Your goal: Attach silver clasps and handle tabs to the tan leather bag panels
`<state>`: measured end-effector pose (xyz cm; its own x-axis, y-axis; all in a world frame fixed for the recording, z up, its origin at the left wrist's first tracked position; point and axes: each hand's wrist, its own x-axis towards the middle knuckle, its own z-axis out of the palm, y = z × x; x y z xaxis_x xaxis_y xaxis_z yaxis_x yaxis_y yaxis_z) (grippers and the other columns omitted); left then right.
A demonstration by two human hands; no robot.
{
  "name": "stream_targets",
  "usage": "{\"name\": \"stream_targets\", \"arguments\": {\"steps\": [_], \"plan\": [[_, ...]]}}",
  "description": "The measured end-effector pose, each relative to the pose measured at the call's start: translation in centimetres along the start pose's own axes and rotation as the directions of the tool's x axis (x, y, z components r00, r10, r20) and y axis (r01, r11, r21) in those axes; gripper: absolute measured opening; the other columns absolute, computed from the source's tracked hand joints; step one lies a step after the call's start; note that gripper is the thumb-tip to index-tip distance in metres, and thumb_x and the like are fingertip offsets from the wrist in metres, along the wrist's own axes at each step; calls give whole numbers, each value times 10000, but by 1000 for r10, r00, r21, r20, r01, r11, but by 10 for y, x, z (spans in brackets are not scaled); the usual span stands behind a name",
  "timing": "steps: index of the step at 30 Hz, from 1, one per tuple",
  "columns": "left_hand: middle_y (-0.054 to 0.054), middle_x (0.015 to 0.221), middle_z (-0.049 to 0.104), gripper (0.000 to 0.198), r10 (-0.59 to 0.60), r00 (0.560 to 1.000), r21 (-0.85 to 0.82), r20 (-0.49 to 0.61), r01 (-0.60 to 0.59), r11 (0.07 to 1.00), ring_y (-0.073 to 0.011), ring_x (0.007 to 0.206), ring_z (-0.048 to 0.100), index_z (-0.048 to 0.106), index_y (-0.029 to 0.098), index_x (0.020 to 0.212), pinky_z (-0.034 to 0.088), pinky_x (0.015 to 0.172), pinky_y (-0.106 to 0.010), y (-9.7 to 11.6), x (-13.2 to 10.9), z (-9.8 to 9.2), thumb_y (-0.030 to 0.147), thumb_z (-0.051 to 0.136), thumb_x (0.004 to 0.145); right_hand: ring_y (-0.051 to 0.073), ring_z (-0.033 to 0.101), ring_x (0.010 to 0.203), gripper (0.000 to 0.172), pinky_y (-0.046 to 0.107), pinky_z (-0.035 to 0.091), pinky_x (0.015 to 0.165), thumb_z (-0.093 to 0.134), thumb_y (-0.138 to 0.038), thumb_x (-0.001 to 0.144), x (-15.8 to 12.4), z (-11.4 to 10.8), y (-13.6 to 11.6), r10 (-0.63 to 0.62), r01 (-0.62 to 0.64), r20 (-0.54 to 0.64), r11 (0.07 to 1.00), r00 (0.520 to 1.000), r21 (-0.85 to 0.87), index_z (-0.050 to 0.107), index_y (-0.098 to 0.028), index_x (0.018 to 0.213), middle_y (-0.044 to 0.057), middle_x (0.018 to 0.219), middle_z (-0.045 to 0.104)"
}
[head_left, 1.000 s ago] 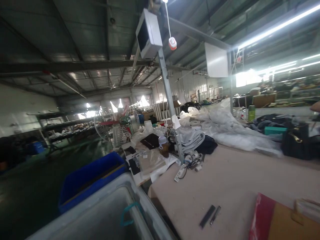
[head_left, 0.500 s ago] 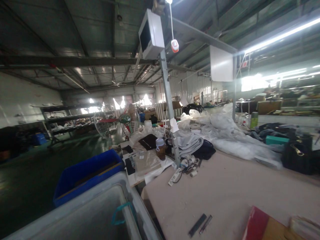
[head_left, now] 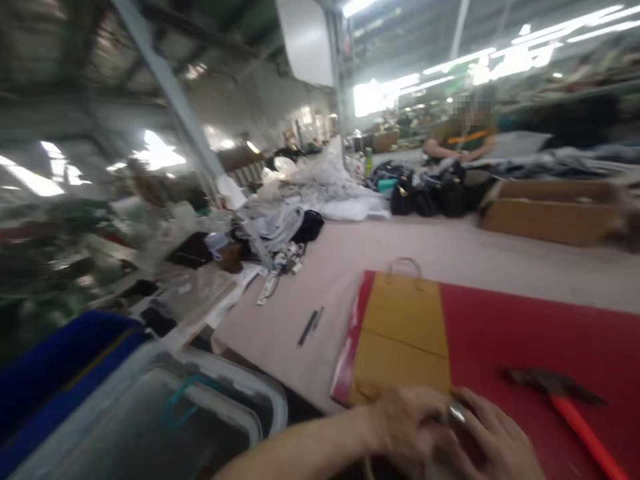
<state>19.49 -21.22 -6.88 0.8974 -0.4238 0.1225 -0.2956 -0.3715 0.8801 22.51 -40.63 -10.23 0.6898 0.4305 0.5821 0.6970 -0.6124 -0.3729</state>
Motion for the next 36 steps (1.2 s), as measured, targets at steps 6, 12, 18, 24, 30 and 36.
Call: {"name": "stream_targets", "arguments": {"steps": [6,12,18,24,30,36], "plan": [[-57,883,691,360,-399,845,-635,-356,95,767,-194,809,716,627,156,898,599,805,-353,-7,9,-21,515,640,874,341,570,1210,478,540,477,1013,656,-535,875,-20,-11,-15,138,-133,193,990,972,-36,674,-217,1231,154,1296,625],[-45,754,684,417,-543,633,-468,-552,304,830,-188,655,684,618,142,799,562,627,-297,-47,-19,-127,546,700,736,348,521,1244,508,547,430,1041,665,-520,879,-15,-14,-21,157,-155,227,988,961,-28,652,-188,1263,169,1325,595],[-136,711,705,395,-499,515,311,-697,844,437,-308,789,679,610,180,650,487,669,-344,-104,-79,-223,502,498,851,342,518,1243,488,535,430,1036,652,-509,883,-16,-13,-20,175,-167,230,985,957,-52,661,-209,1268,147,1314,603],[-231,1043,706,418,-420,553,505,-720,832,230,-381,997,653,697,119,933,496,827,-441,-101,-95,-227,452,445,927,337,521,1242,497,538,421,1045,626,-527,906,-18,-11,-18,157,-152,228,988,961,-41,644,-206,1285,152,1331,595],[-100,1047,678,171,-70,957,661,-280,245,709,-247,1024,628,653,188,1000,496,926,-353,-54,-85,-136,269,503,978,330,530,1227,465,527,431,1030,623,-505,919,-18,-10,-15,139,-133,223,990,965,-42,652,-198,1268,155,1311,600],[-91,994,621,79,36,992,772,119,-116,625,-257,931,568,609,166,962,490,832,-395,-26,-76,-83,174,532,974,338,496,1254,382,540,414,1031,599,-444,947,-17,-11,-16,77,-67,219,996,973,-55,653,-209,1243,155,1338,571]]}}
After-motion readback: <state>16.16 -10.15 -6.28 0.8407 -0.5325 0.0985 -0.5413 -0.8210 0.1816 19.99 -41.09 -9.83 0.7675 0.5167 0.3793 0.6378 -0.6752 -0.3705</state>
